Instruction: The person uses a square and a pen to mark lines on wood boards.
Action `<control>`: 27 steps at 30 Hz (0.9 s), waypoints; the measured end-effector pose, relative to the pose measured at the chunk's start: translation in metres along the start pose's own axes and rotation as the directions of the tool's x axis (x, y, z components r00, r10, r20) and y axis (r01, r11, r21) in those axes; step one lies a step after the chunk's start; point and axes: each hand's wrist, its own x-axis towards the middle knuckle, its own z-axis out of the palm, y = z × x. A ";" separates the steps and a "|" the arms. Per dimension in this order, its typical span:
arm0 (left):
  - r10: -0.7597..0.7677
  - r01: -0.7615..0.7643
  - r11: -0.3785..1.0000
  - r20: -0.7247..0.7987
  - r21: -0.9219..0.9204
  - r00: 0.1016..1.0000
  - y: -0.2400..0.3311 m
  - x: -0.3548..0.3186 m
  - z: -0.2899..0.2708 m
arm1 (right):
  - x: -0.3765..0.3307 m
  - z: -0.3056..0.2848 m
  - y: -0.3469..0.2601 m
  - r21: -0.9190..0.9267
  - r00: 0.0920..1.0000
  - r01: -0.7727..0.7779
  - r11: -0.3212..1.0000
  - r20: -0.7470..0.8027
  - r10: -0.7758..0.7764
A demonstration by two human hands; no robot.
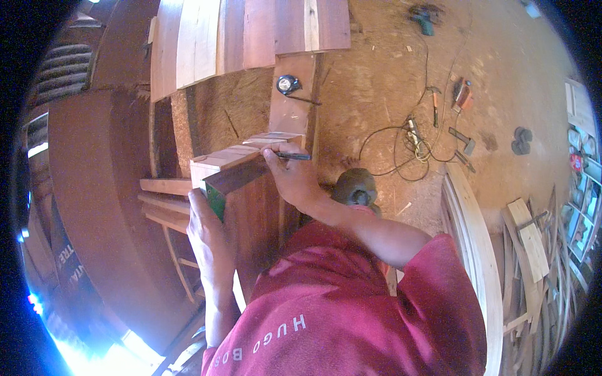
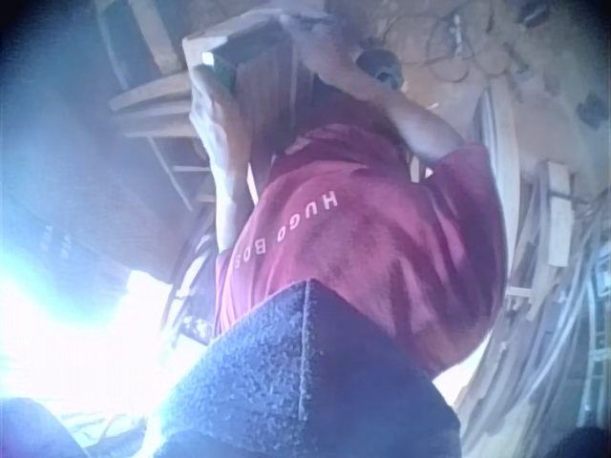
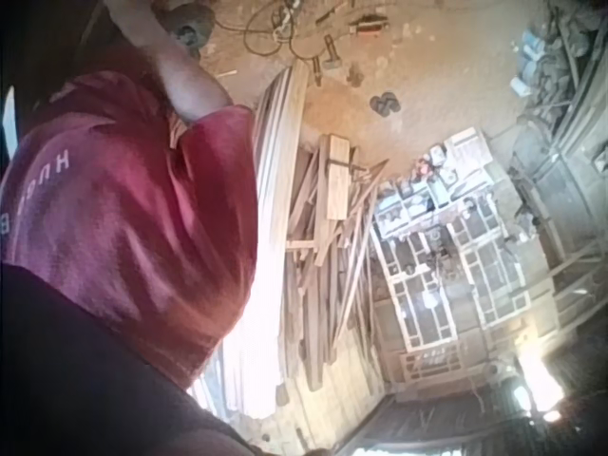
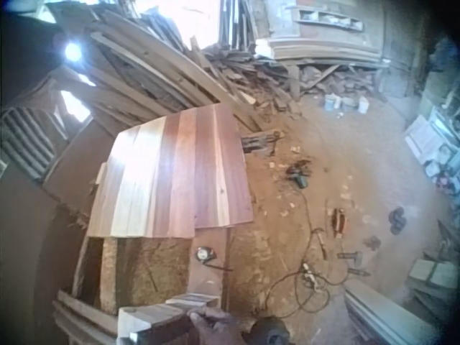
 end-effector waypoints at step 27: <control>-0.008 0.008 1.000 0.018 -0.002 1.000 0.004 0.001 0.001 | 0.039 -0.020 -0.104 0.362 0.941 0.232 0.903 0.150 -0.302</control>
